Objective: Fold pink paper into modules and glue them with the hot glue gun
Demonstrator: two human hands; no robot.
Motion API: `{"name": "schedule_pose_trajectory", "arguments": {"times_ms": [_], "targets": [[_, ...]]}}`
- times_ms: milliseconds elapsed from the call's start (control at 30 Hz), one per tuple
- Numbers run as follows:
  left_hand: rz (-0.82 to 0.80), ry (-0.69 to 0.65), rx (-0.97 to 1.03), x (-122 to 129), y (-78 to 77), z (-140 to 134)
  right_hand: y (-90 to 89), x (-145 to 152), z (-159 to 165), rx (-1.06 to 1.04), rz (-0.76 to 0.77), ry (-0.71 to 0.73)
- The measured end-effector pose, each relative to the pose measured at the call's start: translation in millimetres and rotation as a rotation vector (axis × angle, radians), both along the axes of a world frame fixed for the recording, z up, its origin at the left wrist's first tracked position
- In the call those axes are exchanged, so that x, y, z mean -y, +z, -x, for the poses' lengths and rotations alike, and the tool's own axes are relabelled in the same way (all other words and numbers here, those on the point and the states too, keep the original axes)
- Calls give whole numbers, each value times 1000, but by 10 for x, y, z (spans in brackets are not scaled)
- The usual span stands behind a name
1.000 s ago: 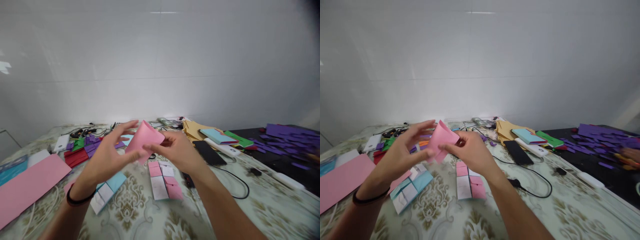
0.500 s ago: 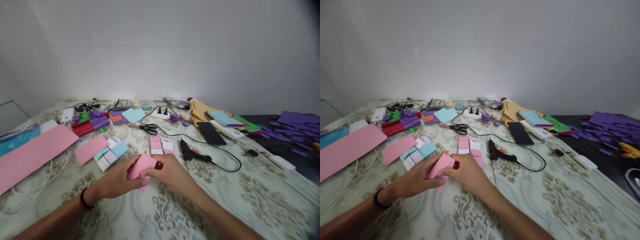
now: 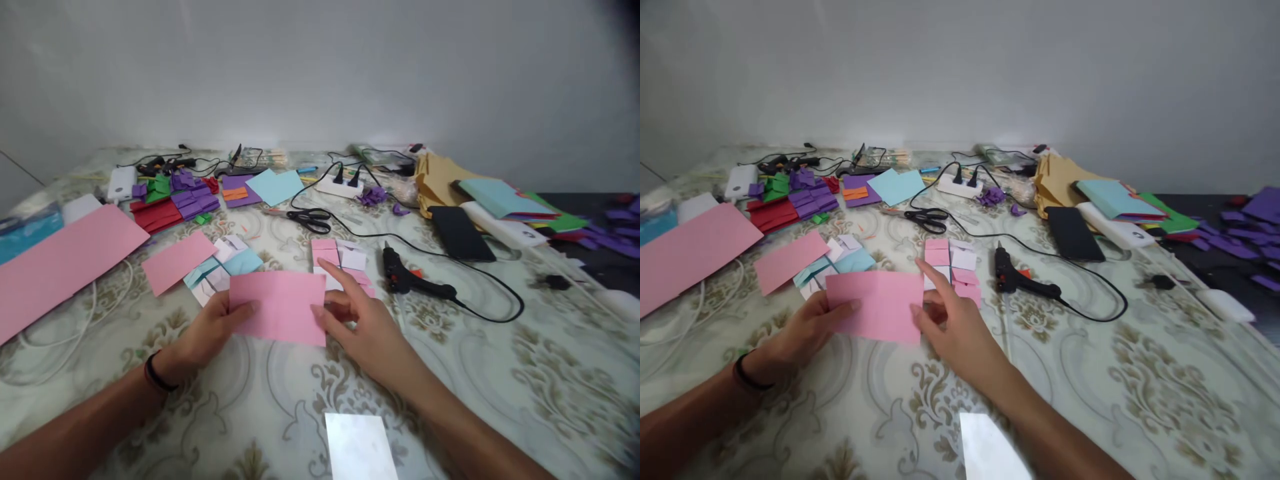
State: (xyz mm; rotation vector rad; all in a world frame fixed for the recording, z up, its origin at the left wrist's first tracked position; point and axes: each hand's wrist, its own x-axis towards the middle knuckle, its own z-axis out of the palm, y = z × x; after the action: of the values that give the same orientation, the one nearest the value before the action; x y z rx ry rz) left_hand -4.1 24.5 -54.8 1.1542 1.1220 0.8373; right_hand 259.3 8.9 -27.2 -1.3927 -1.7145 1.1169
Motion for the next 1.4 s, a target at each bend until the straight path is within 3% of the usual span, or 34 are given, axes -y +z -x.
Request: {"name": "schedule_pose_trajectory", "arguments": {"times_ms": [133, 233, 433, 500, 633, 767, 933, 1100, 1300, 1400], "targets": [[76, 36, 156, 21, -9, -24, 35, -21, -48, 14, -123, 232], [148, 9, 254, 76, 51, -56, 6, -20, -39, -28, -186, 298], [287, -114, 332, 119, 237, -30, -25, 28, -1, -82, -94, 293], [180, -126, 320, 94, 289, 7, 7, 35, 14, -76, -38, 259], [78, -285, 232, 52, 282, 40, 27, 43, 61, -115, 30, 120], [-70, -178, -33, 48, 171, -3, -28, 57, 94, -164, 139, 17], [-80, -159, -127, 74, 162, -65, -75, 74, 117, -319, 218, -123], [-11, -358, -184, 136, 230, -105, -97, 138, 179, -385, 288, -40], [-22, -255, -112, 201, 171, -123, -95, 188, 258, -429, 376, 22], [40, -389, -104, 247, 194, -147, -95, 185, 257, -392, 352, 13]]}}
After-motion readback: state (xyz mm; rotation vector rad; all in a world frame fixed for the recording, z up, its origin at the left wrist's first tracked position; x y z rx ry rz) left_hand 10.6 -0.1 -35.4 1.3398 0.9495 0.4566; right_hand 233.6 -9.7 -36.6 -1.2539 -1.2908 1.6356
